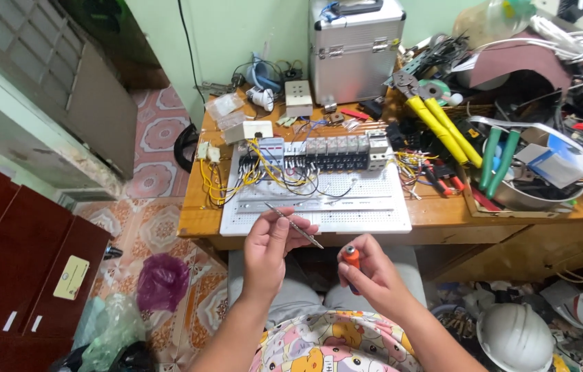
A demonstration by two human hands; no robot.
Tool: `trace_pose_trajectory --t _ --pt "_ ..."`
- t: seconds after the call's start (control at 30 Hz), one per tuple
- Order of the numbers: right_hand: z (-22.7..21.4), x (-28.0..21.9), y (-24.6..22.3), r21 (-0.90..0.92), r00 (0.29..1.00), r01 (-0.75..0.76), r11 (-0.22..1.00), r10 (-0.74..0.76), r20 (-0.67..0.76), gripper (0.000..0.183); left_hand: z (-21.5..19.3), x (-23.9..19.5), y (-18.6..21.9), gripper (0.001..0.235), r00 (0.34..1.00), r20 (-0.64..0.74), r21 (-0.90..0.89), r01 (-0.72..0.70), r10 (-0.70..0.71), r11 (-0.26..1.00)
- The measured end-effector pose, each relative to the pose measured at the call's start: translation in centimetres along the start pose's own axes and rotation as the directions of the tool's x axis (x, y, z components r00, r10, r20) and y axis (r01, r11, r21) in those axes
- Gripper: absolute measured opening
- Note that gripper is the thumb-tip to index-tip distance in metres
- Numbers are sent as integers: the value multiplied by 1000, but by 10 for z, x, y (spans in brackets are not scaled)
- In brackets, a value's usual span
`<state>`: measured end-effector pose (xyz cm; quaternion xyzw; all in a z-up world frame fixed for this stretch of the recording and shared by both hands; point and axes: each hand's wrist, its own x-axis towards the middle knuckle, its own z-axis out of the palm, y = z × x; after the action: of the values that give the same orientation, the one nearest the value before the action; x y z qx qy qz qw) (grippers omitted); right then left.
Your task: The person uses a screwdriver to tighten screws on a white DIN rail-mounted electrical assembly with multiple black modules and wires. They then use yellow wire cutters to trim a wire and continue tightening screws on the assembly.
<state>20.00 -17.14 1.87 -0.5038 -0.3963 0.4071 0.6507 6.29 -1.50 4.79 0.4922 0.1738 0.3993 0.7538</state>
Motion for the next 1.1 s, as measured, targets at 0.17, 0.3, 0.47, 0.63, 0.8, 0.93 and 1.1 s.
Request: trace_pose_trajectory --t 0.17,0.3,0.47,0.63,0.8,0.93,1.1 --pt "19 0 -26 -440 979 153 885 -198 -58 20 -4 -11 7 16 984 38 -117 -166 172 979" --pt "19 -1 -30 -524 974 165 836 -223 -49 23 3 -14 5 13 969 78 -138 -221 233 965" --pt "14 -6 -30 -557 959 203 806 -277 -51 25 13 -16 1 18 980 69 -104 -179 187 978" --pt "10 -10 -38 -548 961 230 804 -276 -2 27 17 -15 7 19 975 136 -65 -168 175 984" --pt "4 -15 -35 -384 996 86 919 -92 5 30 14 -14 7 22 955 249 -62 -149 160 987" --pt "7 -14 -41 -274 998 55 960 -54 13 28 19 -17 13 19 962 240 -23 -131 132 991" --pt "10 -14 -44 -282 999 45 958 -46 2 28 21 -21 18 19 973 192 13 -135 130 991"
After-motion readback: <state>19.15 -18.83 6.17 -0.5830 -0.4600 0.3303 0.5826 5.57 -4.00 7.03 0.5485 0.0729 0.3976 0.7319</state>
